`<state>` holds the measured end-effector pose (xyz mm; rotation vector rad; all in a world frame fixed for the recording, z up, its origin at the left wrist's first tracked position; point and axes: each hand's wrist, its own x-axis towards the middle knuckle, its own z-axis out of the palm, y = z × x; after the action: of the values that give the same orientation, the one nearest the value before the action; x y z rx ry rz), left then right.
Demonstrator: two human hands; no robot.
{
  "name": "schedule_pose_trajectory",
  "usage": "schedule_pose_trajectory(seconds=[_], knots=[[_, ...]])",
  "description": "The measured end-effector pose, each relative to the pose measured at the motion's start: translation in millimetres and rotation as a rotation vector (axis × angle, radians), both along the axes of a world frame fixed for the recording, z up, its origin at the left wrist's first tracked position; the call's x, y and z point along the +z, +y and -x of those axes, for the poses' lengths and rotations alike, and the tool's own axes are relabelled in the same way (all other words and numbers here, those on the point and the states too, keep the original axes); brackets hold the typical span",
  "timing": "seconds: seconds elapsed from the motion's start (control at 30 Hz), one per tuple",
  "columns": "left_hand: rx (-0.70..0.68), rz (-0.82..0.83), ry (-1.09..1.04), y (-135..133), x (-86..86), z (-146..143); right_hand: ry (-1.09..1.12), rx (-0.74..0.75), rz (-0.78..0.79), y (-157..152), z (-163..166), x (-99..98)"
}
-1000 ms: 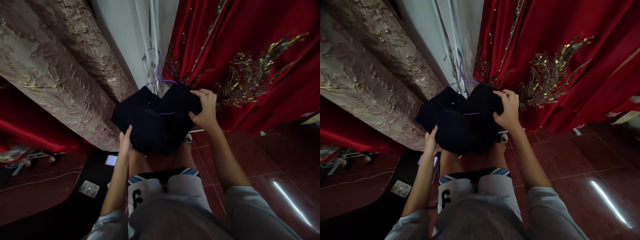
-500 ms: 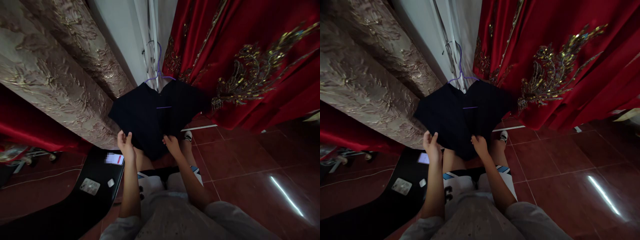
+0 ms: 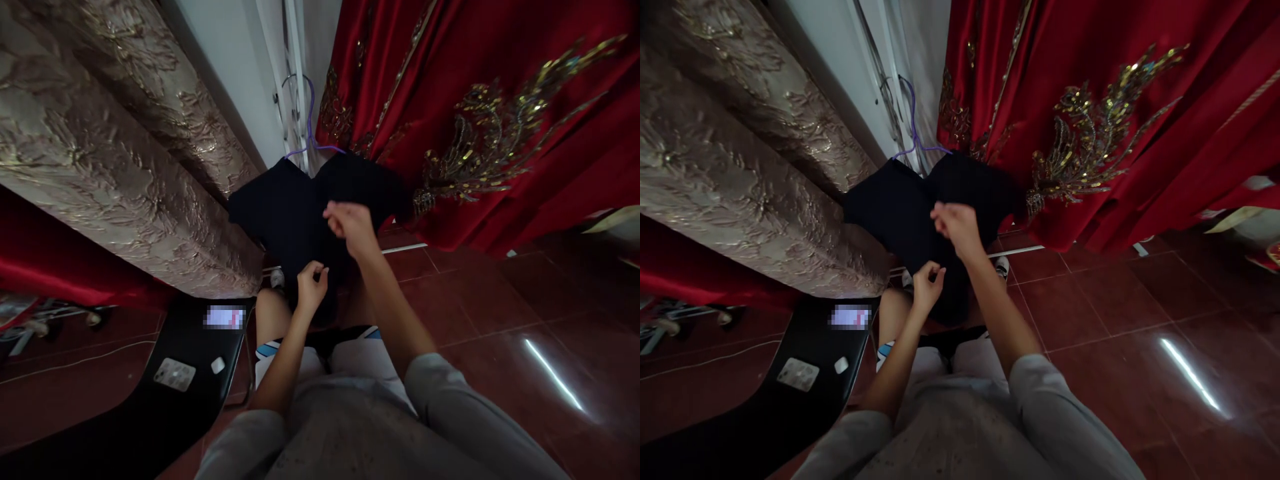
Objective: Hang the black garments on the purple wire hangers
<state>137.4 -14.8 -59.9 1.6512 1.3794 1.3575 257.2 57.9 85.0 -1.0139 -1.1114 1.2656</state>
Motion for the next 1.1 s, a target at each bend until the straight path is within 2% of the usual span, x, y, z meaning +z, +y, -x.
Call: schedule_pose_trajectory(seconds=[0.07,0.1,0.17,0.23,0.3,0.37,0.4,0.47,0.53,0.63,0.7,0.77,0.83,0.9,0.97,1.03,1.1], knots=[[-0.059,-0.003,0.028,6,4.8,-5,-0.012,-0.059,-0.095,19,-2,35.0],[-0.086,-0.007,0.031,10,14.3,-5,-0.025,-0.067,-0.127,23,-2,49.1],[-0.124,-0.05,0.017,19,47.7,0,-0.064,-0.041,-0.169,22,0,68.4],[-0.115,-0.153,-0.037,31,94.5,9,-0.101,0.008,-0.198,12,0,76.8],[-0.021,-0.299,-0.08,44,141.9,16,-0.133,0.05,-0.224,3,0,76.7],[-0.02,-0.352,-0.008,55,177.8,20,-0.15,0.042,-0.258,-1,1,68.5],[-0.033,-0.37,0.039,59,189.3,21,-0.158,0.01,-0.277,0,2,61.0],[-0.064,-0.387,0.108,67,200.1,27,-0.196,-0.091,-0.306,3,6,38.3],[-0.024,-0.39,0.059,79,198.4,48,-0.273,-0.153,-0.302,7,12,8.5],[0.203,-0.333,-0.25,108,181.7,104,-0.363,-0.08,-0.245,3,25,-32.7],[0.379,-0.184,-0.501,128,161.9,140,-0.361,-0.014,-0.204,-6,36,-47.6],[0.412,-0.06,-0.569,136,134.2,159,-0.325,0.017,-0.164,-17,44,-52.6],[0.367,0.066,-0.597,129,101.2,155,-0.248,0.013,-0.102,-27,45,-55.2],[0.319,0.161,-0.618,112,70.2,138,-0.151,-0.042,-0.015,-37,37,-62.4],[0.276,0.222,-0.634,92,49.9,120,-0.087,-0.159,0.064,-45,21,-75.7],[0.178,0.218,-0.617,76,47.0,106,-0.118,-0.288,0.084,-52,5,-90.3],[0.026,0.143,-0.544,65,61.7,93,-0.228,-0.344,0.037,-56,-4,-99.5]])
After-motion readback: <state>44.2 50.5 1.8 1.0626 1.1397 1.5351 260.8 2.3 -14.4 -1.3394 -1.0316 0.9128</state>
